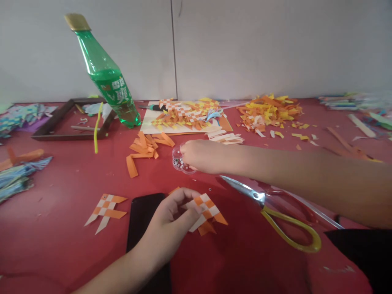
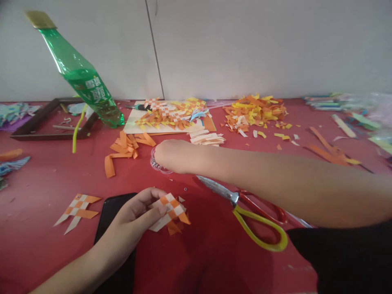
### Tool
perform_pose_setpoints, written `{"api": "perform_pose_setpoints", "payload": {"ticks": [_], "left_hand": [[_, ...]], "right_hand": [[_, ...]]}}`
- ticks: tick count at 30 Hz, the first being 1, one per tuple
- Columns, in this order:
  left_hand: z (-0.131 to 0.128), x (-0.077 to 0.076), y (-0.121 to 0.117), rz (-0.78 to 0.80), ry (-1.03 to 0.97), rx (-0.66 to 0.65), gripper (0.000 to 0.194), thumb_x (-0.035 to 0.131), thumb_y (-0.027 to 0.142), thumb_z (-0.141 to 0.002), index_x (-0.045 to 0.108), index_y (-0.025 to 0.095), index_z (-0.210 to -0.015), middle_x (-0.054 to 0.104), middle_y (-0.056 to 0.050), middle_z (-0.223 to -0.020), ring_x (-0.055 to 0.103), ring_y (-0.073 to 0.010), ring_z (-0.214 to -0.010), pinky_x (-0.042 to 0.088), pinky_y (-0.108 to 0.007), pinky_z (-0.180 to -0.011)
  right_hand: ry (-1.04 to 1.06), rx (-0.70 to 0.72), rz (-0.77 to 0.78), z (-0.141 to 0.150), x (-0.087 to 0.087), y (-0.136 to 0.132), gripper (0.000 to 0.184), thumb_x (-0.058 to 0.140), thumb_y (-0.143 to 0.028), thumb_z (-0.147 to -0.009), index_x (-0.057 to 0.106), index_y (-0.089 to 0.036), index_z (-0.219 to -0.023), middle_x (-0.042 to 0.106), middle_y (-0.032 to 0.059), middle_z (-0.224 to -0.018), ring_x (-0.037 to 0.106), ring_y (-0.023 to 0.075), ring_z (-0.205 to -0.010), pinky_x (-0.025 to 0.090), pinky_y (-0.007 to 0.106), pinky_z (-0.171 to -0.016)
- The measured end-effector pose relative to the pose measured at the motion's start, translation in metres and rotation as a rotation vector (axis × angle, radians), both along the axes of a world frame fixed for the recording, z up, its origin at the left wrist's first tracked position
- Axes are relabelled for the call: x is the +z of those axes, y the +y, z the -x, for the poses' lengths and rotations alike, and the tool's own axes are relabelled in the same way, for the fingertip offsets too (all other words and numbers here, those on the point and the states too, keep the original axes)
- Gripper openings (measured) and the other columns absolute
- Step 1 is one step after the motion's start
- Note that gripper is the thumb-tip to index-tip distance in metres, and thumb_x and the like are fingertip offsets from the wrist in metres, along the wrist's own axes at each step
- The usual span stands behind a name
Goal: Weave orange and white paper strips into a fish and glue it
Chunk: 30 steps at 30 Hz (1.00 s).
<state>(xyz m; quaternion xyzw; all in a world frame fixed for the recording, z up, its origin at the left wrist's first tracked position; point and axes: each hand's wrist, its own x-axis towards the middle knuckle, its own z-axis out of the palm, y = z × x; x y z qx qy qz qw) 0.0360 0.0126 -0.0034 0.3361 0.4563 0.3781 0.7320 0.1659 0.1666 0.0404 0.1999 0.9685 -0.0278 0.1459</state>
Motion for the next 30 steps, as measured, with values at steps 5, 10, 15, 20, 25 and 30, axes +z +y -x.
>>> {"api": "perform_pose_setpoints", "payload": {"ticks": [5, 10, 15, 20, 25, 30], "left_hand": [[0.0, 0.003, 0.0, 0.004, 0.013, 0.011, 0.031, 0.073, 0.042, -0.082, 0.063, 0.016, -0.094, 0.065, -0.001, -0.078, 0.053, -0.0078, -0.064, 0.041, -0.019, -0.061], [0.001, 0.0, -0.001, 0.007, -0.007, 0.033, 0.029, 0.074, 0.04, -0.082, 0.063, 0.017, -0.094, 0.065, -0.001, -0.079, 0.055, -0.0072, -0.066, 0.043, -0.018, -0.063], [-0.001, 0.002, -0.002, 0.018, -0.019, 0.053, 0.029, 0.075, 0.04, -0.081, 0.062, 0.017, -0.092, 0.068, -0.002, -0.08, 0.057, -0.0071, -0.064, 0.043, -0.017, -0.06], [-0.003, 0.008, -0.001, 0.032, -0.023, 0.14, 0.028, 0.078, 0.039, -0.078, 0.063, 0.017, -0.086, 0.072, -0.002, -0.08, 0.064, -0.0092, -0.068, 0.047, -0.017, -0.062], [-0.004, 0.009, -0.001, 0.039, -0.046, 0.185, 0.025, 0.079, 0.035, -0.077, 0.062, 0.018, -0.084, 0.072, 0.0, -0.081, 0.068, -0.0104, -0.071, 0.048, -0.017, -0.062], [-0.006, 0.012, -0.001, 0.029, -0.026, 0.225, 0.023, 0.079, 0.033, -0.076, 0.063, 0.019, -0.083, 0.072, 0.001, -0.077, 0.069, -0.0099, -0.068, 0.048, -0.015, -0.06]], "right_hand": [[-0.07, 0.049, -0.04, 0.006, 0.009, -0.007, 0.016, 0.055, -0.001, -0.083, 0.068, -0.01, -0.078, 0.064, 0.0116, -0.089, 0.054, 0.0194, -0.08, 0.028, 0.029, -0.056], [-0.104, 0.112, -0.011, 0.009, 0.016, -0.005, 0.017, 0.055, -0.003, -0.084, 0.068, -0.011, -0.078, 0.064, 0.0077, -0.087, 0.052, 0.0156, -0.074, 0.03, 0.029, -0.057], [-0.06, 0.154, -0.003, -0.002, 0.027, -0.002, 0.01, 0.06, -0.015, -0.087, 0.068, -0.009, -0.086, 0.063, 0.0096, -0.097, 0.052, 0.0166, -0.082, 0.034, 0.029, -0.065], [0.025, 0.061, 0.008, -0.035, 0.027, -0.015, 0.009, 0.057, -0.013, -0.088, 0.065, -0.012, -0.083, 0.061, 0.0045, -0.08, 0.049, 0.0142, -0.069, 0.032, 0.028, -0.06], [0.089, 0.103, 0.012, -0.058, 0.0, -0.044, 0.012, 0.055, -0.006, -0.088, 0.063, -0.012, -0.081, 0.063, 0.0048, -0.079, 0.052, 0.0156, -0.073, 0.035, 0.027, -0.062], [0.241, 0.027, 0.023, -0.079, -0.001, -0.055, 0.021, 0.049, -0.004, -0.09, 0.067, -0.016, -0.09, 0.067, 0.0068, -0.092, 0.059, 0.0174, -0.084, 0.044, 0.028, -0.071]]}}
